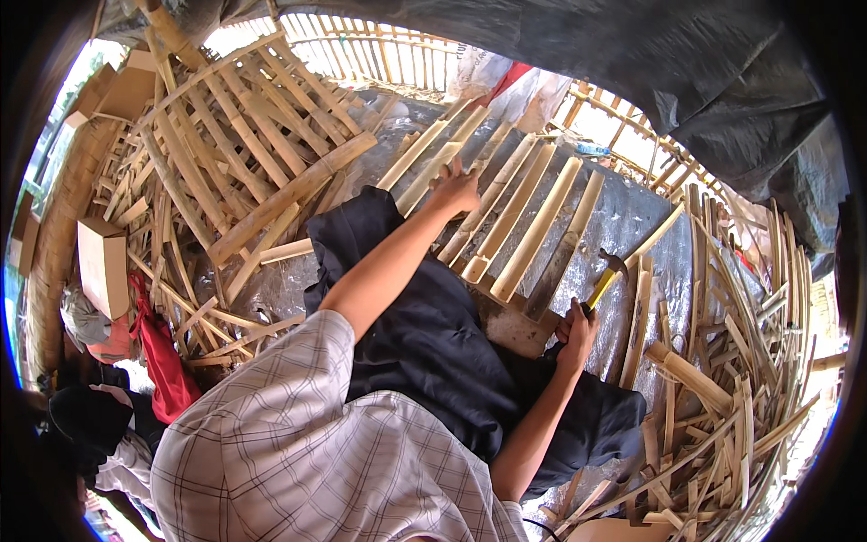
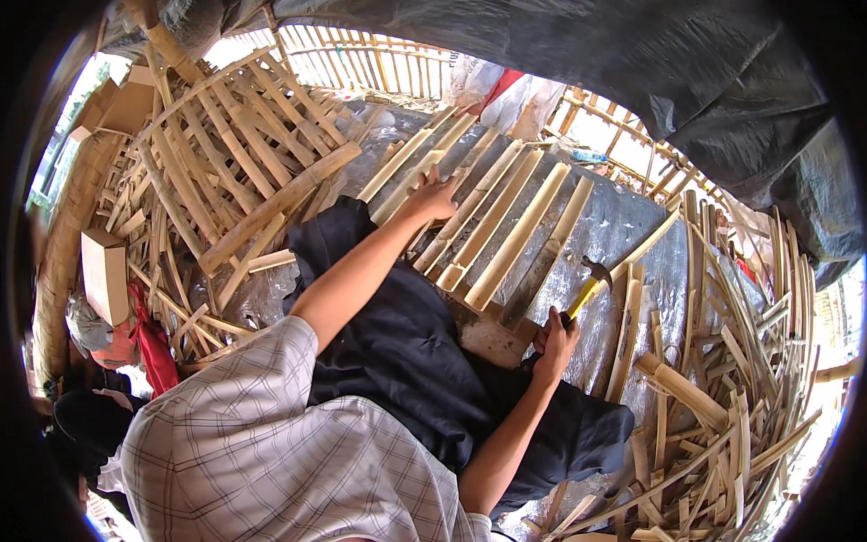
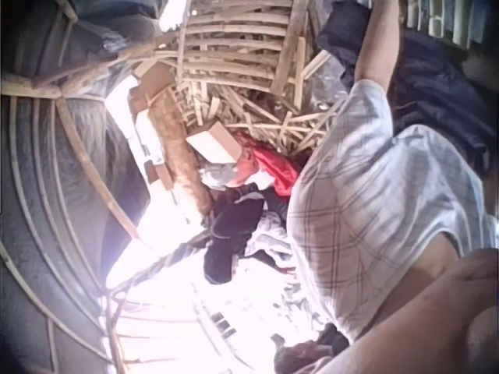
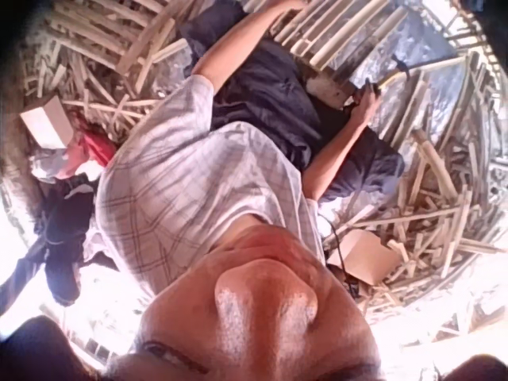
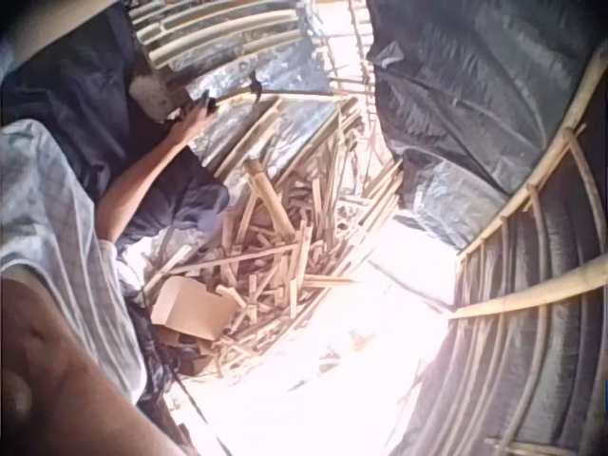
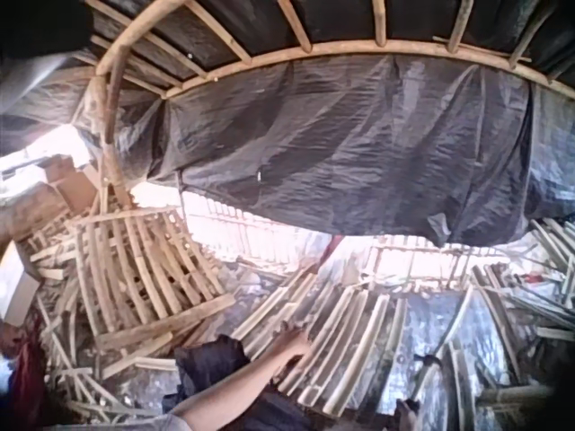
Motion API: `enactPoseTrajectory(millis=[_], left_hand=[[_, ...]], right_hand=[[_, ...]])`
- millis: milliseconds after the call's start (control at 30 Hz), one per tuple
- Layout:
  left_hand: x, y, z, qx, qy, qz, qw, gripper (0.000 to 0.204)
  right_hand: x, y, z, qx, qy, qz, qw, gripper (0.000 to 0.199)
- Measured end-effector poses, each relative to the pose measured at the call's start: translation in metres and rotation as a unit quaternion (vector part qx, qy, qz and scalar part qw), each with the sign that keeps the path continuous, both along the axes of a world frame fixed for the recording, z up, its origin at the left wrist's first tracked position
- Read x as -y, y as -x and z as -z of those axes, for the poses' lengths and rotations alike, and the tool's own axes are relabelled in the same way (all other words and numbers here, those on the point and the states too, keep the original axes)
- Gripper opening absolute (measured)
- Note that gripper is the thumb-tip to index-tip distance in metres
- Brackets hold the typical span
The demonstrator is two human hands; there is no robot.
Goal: The person nails bamboo strips onto a wooden frame using a hammer.
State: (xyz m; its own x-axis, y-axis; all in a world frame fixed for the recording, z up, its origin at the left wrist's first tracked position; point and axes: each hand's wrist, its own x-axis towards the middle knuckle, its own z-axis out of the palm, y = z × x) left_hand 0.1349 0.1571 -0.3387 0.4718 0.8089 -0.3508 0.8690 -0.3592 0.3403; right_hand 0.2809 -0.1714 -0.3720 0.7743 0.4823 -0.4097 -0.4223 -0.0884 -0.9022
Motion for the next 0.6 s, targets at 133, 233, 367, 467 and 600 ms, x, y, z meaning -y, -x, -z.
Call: enactPoseTrajectory(millis=[133,233,367,467,600], left_hand=[[-0.044,0.031,-0.054,-0.05,0.05,0.12,0.99,0.051],[-0.048,0.069,-0.066,-0.037,-0.064,0.128,0.989,0.031],[-0.097,0.158,0.02,0.042,-0.047,0.05,0.997,0.028],[-0.107,0.164,0.021,0.1,0.063,0.05,0.992,0.03],[-0.058,0.115,-0.047,0.032,-0.02,0.118,0.992,0.03]], right_hand=[[0.0,0.002,-0.004,0.001,-0.008,-0.017,1.0,0.032],[0.009,-0.006,-0.001,0.016,-0.015,-0.017,1.0,0.032],[-0.008,0.001,0.005,-0.009,-0.02,-0.025,0.999,0.031],[0.0,-0.007,0.015,0.008,-0.048,-0.027,0.998,0.027],[-0.001,0.004,0.001,0.1,0.0,0.018,0.995,0.022]])
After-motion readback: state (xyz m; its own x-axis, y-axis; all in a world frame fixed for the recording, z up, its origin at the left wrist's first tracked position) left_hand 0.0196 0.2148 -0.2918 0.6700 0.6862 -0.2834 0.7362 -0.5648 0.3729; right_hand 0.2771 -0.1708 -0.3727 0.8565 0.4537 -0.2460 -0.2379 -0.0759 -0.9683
